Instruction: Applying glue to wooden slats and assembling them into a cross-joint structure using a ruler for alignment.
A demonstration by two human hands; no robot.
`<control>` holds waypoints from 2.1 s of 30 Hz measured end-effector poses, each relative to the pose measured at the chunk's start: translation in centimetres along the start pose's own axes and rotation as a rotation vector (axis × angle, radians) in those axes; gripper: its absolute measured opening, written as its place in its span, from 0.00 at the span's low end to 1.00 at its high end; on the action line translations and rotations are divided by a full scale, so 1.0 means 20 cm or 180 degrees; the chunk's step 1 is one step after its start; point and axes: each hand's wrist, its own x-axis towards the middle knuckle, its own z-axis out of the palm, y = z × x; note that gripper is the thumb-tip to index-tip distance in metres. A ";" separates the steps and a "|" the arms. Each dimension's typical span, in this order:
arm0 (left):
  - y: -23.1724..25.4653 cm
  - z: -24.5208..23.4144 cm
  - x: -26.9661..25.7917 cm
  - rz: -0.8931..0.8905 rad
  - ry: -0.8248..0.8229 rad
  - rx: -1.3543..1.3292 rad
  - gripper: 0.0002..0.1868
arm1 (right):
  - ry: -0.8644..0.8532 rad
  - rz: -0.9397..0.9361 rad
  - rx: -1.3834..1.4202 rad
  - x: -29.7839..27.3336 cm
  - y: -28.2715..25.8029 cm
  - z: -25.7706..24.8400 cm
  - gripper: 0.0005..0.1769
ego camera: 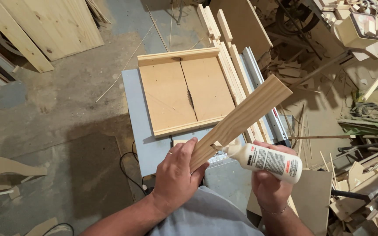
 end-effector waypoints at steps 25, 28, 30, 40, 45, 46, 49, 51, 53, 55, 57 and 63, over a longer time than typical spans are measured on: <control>0.03 -0.14 0.15 -0.2716 -0.1765 -0.0653 0.33 | -0.0680 0.0241 -0.0527 0.07 0.07 -0.04 0.29; 0.02 -0.14 0.15 -0.2886 -0.1898 -0.1123 0.30 | -0.0562 -0.0009 -0.0481 0.05 0.08 -0.02 0.35; 0.01 -0.12 0.14 -0.2959 -0.1715 -0.1980 0.29 | -0.0289 0.0789 0.1210 0.07 0.10 -0.01 0.38; -0.13 -0.17 0.05 -0.3245 -0.1216 -0.1451 0.33 | 0.1323 0.2764 0.1307 0.20 0.53 -0.22 0.20; -0.35 -0.25 -0.14 -0.3428 -0.0270 -0.1330 0.29 | -0.2161 0.3623 -0.3665 0.42 0.56 -0.04 0.27; -0.37 -0.25 -0.18 -0.3465 -0.0190 -0.1299 0.29 | -0.2254 0.3590 -0.3639 0.44 0.54 0.04 0.27; -0.42 -0.27 -0.27 -0.3805 0.0210 -0.1066 0.33 | -0.3367 0.3196 -0.4510 0.49 0.63 0.26 0.31; -0.41 -0.29 -0.33 -0.4028 0.0159 -0.1281 0.24 | -0.3871 0.1306 -0.4954 0.48 0.86 0.30 0.27; -0.38 -0.28 -0.39 -0.4149 0.0187 -0.1397 0.27 | -0.4223 0.0506 -0.5089 0.50 1.06 0.38 0.22; -0.33 -0.29 -0.43 -0.4234 0.0184 -0.1530 0.30 | -0.4473 -0.0317 -0.5179 0.51 1.22 0.47 0.18; -0.26 -0.33 -0.44 -0.4326 -0.0153 -0.1416 0.31 | -0.5309 -0.0218 -0.5823 0.52 1.33 0.59 0.15; -0.28 -0.32 -0.64 -0.4224 0.0536 -0.1739 0.29 | -0.6462 0.0043 -0.6901 0.43 1.39 0.88 0.20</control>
